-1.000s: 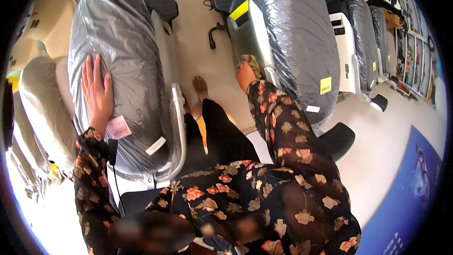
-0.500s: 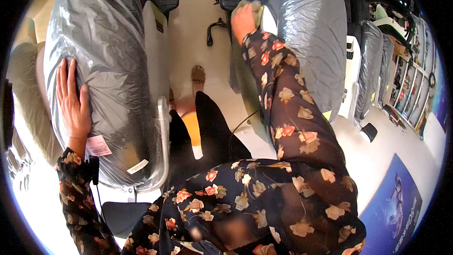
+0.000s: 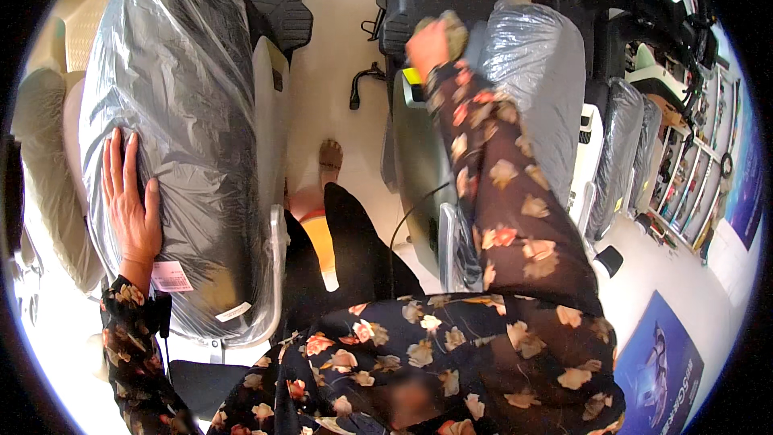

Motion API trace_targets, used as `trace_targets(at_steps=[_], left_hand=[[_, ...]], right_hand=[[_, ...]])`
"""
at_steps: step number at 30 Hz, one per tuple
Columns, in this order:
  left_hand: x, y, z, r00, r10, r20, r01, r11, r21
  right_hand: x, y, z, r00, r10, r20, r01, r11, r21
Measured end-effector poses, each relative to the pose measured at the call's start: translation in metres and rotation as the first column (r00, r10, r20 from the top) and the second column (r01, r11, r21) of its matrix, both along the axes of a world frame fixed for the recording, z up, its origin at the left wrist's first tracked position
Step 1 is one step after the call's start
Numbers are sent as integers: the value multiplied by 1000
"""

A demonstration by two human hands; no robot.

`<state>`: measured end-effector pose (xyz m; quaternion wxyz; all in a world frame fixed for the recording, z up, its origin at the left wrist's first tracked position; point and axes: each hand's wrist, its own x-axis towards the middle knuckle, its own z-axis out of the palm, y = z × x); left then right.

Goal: The person wipes down various parts of multiple motorcycles using a cloth, including the seats, side panels, and handlebars.

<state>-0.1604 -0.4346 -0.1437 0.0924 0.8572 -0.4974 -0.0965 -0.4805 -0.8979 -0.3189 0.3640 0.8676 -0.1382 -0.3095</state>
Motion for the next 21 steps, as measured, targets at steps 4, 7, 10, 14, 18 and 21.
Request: trace_targets(at_steps=[4,7,10,14,18,21], left_hand=[[2,4,2,1000,-3,-1,3,1000,24],[3,2,0,1000,-16,-3,16,1000,16],[6,4,7,1000,8,0,-8,999,45],[2,-2,0,999,3,-46,-3,1000,7],[6,8,3,1000,-19,-11,19,999,38],[4,9,1,1000,-14,-10,14,999,50]], right_hand=[[12,-90,29,892,-451,13,444,882,160],[-7,-80,-12,939,-341,39,334,934,126],[16,-9,-64,925,-351,-146,377,893,245],[-1,6,-70,944,-288,-162,316,930,188],[9,-2,-37,898,-347,-272,439,751,493],[14,-61,-18,928,-355,-112,371,860,350]])
